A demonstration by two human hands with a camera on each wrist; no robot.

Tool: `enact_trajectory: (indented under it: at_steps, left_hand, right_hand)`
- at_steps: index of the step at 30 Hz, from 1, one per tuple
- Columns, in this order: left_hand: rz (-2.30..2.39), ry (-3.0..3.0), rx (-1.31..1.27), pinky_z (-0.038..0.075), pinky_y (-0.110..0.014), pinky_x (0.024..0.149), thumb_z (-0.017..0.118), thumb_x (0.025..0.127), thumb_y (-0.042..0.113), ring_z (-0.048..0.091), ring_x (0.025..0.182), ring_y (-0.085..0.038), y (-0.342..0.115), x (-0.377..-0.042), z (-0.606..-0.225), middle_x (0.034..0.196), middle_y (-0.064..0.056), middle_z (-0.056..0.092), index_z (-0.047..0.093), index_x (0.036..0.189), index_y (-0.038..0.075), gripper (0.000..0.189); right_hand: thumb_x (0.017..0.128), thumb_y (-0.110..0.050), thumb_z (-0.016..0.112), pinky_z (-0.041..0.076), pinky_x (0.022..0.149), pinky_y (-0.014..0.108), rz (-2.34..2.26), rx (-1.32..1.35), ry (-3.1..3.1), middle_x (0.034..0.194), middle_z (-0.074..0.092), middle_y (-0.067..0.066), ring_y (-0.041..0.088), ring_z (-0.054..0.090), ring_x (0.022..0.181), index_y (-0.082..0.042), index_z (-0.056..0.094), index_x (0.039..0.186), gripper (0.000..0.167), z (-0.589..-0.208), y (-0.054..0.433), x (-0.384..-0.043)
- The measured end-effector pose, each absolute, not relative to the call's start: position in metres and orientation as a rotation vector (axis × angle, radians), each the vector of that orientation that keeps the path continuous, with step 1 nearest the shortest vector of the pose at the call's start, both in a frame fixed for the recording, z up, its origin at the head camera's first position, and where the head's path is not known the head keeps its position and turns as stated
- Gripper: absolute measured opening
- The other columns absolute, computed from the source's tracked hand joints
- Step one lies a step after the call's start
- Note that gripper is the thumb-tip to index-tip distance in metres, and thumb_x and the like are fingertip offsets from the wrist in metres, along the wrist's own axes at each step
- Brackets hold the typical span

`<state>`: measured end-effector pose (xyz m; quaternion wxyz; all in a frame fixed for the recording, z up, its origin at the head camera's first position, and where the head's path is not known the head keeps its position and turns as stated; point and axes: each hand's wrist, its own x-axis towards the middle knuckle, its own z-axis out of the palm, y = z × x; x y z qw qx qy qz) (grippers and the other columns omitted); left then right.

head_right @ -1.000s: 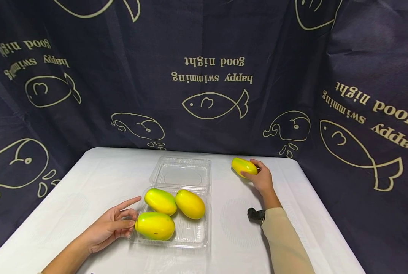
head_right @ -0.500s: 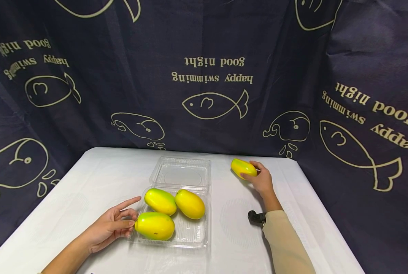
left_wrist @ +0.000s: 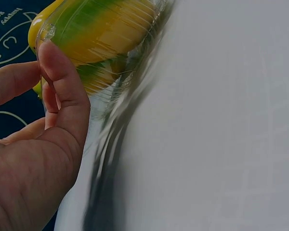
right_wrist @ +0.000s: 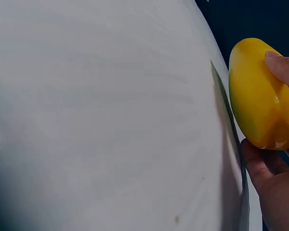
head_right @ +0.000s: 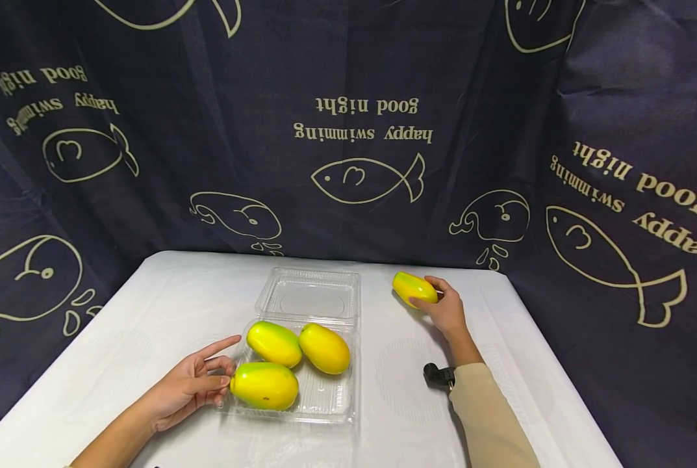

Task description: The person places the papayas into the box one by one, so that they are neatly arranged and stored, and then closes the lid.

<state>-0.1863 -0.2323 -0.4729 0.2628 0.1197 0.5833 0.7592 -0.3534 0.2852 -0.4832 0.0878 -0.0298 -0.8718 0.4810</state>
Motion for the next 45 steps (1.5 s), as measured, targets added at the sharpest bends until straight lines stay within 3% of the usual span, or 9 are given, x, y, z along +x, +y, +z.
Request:
enact_trajectory:
  at_steps: [3,24,39,45]
  left_hand:
    - [2.054,1.580,0.324,0.060,-0.021,0.069,0.063,0.098,0.000,0.064,0.078,-0.009,-0.232,-0.186,-0.473,0.104,0.003,0.057,0.004,0.165,0.009,0.089]
    - [2.054,1.578,0.328,0.060,-0.021,0.069,0.062,0.099,0.000,0.064,0.077,-0.009,-0.233,-0.187,-0.474,0.105,0.003,0.058,0.004,0.165,0.009,0.088]
    - [2.052,1.578,0.335,0.060,-0.021,0.070,0.061,0.099,-0.001,0.064,0.078,-0.008,-0.233,-0.186,-0.473,0.105,0.003,0.057,0.004,0.165,0.008,0.087]
    - [2.054,1.571,0.351,0.060,-0.021,0.070,0.060,0.100,-0.001,0.064,0.078,-0.008,-0.233,-0.186,-0.474,0.105,0.003,0.057,0.002,0.165,0.008,0.087]
  right_hand:
    - [0.084,-0.028,0.086,0.045,0.094,0.025,1.441,-0.082,-2.596,0.149,0.052,0.015,0.031,0.055,0.119,-0.012,0.052,0.149,0.075,-0.482,0.284,-0.352]
    - [0.082,-0.028,0.088,0.045,0.099,0.040,1.454,0.004,-2.596,0.147,0.053,0.015,0.035,0.055,0.123,-0.012,0.053,0.148,0.076,-0.477,0.280,-0.337]
    - [0.081,-0.030,0.089,0.047,0.088,0.023,1.424,0.037,-2.589,0.144,0.056,0.014,0.033,0.060,0.115,-0.015,0.055,0.146,0.075,-0.476,0.277,-0.326]
    - [0.080,-0.033,0.089,0.047,0.090,0.027,1.433,0.030,-2.589,0.144,0.056,0.013,0.033,0.061,0.113,-0.014,0.055,0.146,0.076,-0.477,0.275,-0.322]
